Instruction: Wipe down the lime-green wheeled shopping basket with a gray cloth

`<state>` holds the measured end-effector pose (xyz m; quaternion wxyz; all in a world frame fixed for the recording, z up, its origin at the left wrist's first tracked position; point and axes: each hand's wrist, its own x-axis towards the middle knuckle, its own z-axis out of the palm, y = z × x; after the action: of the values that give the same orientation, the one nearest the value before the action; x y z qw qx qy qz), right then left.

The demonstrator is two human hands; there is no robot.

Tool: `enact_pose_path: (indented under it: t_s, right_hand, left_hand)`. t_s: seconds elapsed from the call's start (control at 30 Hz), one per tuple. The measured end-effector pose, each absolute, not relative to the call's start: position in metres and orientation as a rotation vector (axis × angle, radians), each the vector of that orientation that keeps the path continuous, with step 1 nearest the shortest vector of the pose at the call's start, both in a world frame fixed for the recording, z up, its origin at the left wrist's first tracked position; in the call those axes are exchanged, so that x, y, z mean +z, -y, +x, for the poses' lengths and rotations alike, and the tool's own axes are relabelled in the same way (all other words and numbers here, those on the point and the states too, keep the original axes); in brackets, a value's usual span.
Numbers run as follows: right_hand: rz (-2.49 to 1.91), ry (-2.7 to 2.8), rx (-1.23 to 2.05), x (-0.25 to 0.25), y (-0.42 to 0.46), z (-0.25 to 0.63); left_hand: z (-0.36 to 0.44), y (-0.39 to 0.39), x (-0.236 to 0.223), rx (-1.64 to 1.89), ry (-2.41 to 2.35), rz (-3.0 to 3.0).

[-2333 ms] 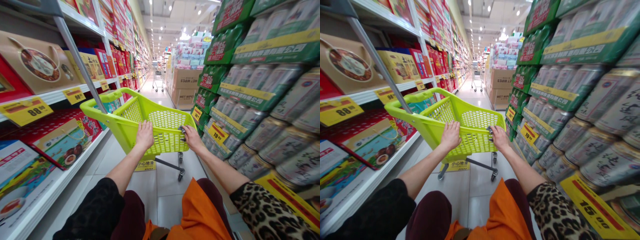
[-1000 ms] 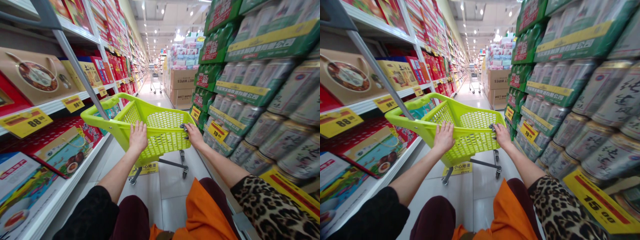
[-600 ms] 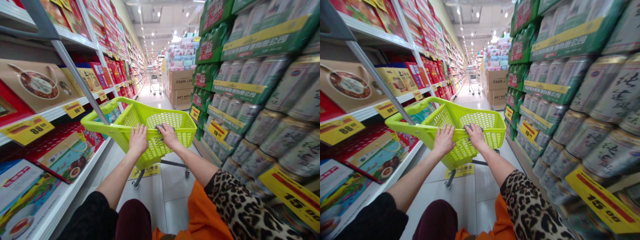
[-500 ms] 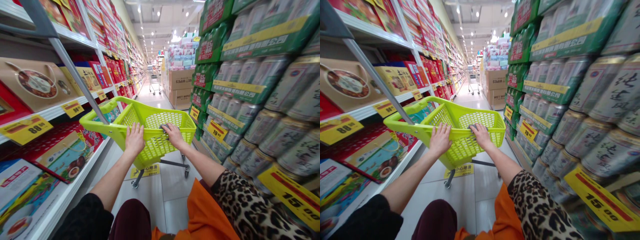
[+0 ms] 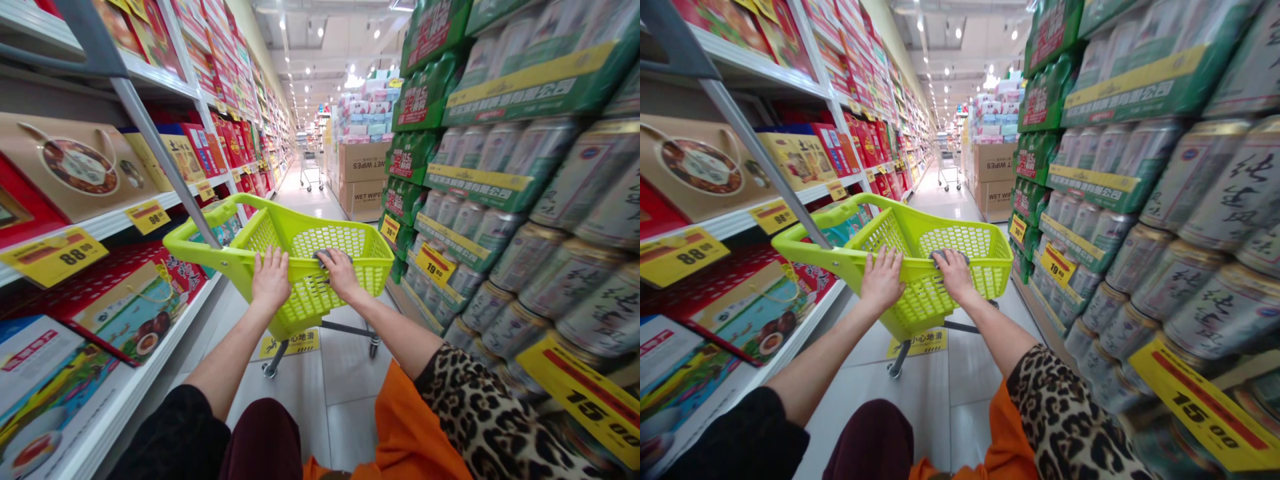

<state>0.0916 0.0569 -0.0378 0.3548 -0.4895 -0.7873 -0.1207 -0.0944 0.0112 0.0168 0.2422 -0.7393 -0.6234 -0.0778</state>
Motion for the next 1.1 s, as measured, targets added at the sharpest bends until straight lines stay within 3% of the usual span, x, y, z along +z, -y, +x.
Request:
enact_pose_path:
  t_s: [0.17,0.47,0.83,1.1]
  right_hand:
    - [-1.250,2.125,-0.283,-0.024,-0.053,0.070]
    - [-1.390,2.131,-0.339,-0.031,-0.059,0.141]
    - [-1.199,2.140,-0.252,-0.016,-0.046,0.042]
    - [-1.313,2.126,-0.261,-0.031,-0.060,0.117]
  left_hand:
    - [-0.097,-0.008,0.018,-0.206,1.695,-2.031]
    - [-0.097,-0.007,0.019,-0.226,1.689,-2.075]
    - [-0.096,-0.004,0.021,-0.199,1.687,-2.067]
    - [-0.106,-0.002,0.019,-0.262,1.723,-2.011]
